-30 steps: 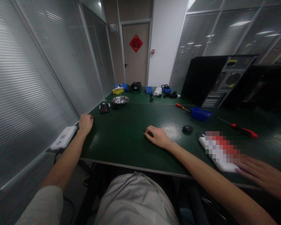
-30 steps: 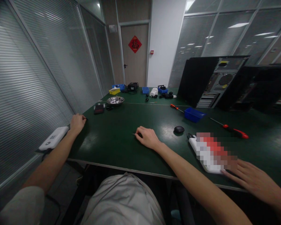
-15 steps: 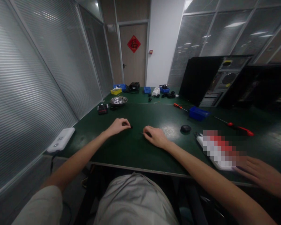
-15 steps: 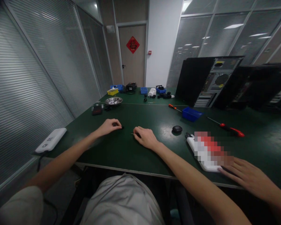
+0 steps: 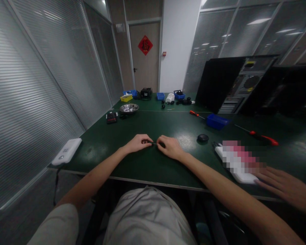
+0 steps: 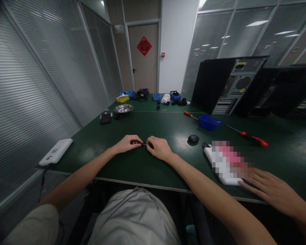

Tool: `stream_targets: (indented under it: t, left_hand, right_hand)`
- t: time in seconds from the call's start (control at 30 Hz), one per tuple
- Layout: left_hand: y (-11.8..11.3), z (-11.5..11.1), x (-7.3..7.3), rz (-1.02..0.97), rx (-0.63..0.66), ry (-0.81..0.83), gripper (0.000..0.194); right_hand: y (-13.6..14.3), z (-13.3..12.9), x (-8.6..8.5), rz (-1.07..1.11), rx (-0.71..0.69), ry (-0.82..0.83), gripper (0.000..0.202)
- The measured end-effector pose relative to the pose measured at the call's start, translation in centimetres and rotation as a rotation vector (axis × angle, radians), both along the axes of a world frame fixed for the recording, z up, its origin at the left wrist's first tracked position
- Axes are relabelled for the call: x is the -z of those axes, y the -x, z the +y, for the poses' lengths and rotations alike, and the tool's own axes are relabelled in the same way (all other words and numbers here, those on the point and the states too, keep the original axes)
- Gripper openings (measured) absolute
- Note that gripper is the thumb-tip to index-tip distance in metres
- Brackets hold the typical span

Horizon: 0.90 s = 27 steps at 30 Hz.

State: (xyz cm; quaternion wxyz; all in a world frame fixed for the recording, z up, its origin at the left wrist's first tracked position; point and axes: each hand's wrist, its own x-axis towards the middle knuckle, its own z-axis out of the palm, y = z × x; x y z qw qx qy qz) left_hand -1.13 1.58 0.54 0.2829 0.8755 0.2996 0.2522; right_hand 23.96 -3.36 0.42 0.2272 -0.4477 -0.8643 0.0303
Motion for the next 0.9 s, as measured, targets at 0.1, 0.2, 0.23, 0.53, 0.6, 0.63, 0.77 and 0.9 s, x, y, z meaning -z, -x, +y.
stream_targets:
  t: [0.1, 0.2, 0.23, 0.53, 0.6, 0.63, 0.77, 0.9]
  left_hand:
    - [-0.02, -0.02, 0.14, -0.012, -0.024, -0.011, 0.028]
    - [0.05, 0.09, 0.31, -0.043, -0.031, -0.007, 0.026]
    - [0.07, 0.13, 0.34, -0.054, -0.028, -0.002, 0.025]
    - [-0.37, -0.04, 0.47, -0.086, 0.039, -0.071, 0.022]
    - [-0.63, -0.19, 0.62, -0.096, 0.052, -0.070, 0.020]
    - [-0.74, -0.25, 0.67, -0.104, 0.054, -0.065, 0.020]
    - [-0.90, -0.43, 0.61, -0.133, 0.035, -0.025, 0.020]
    - [-0.75, -0.51, 0.29, -0.149, 0.039, 0.009, 0.020]
  right_hand:
    - [-0.01, 0.00, 0.02, 0.004, -0.018, -0.001, 0.010]
    - [0.02, -0.01, -0.05, 0.031, -0.044, -0.002, 0.011]
    - [0.05, -0.01, -0.06, 0.040, -0.050, -0.003, 0.011]
    - [0.35, -0.01, -0.03, -0.044, -0.076, -0.045, 0.009]
    - [0.44, -0.07, -0.11, -0.045, -0.093, -0.050, 0.010]
    - [0.49, -0.11, -0.16, -0.040, -0.098, -0.050, 0.010]
    - [0.71, -0.24, -0.29, -0.025, -0.090, -0.047, 0.010]
    - [0.83, -0.20, -0.17, -0.033, -0.083, -0.049, 0.010]
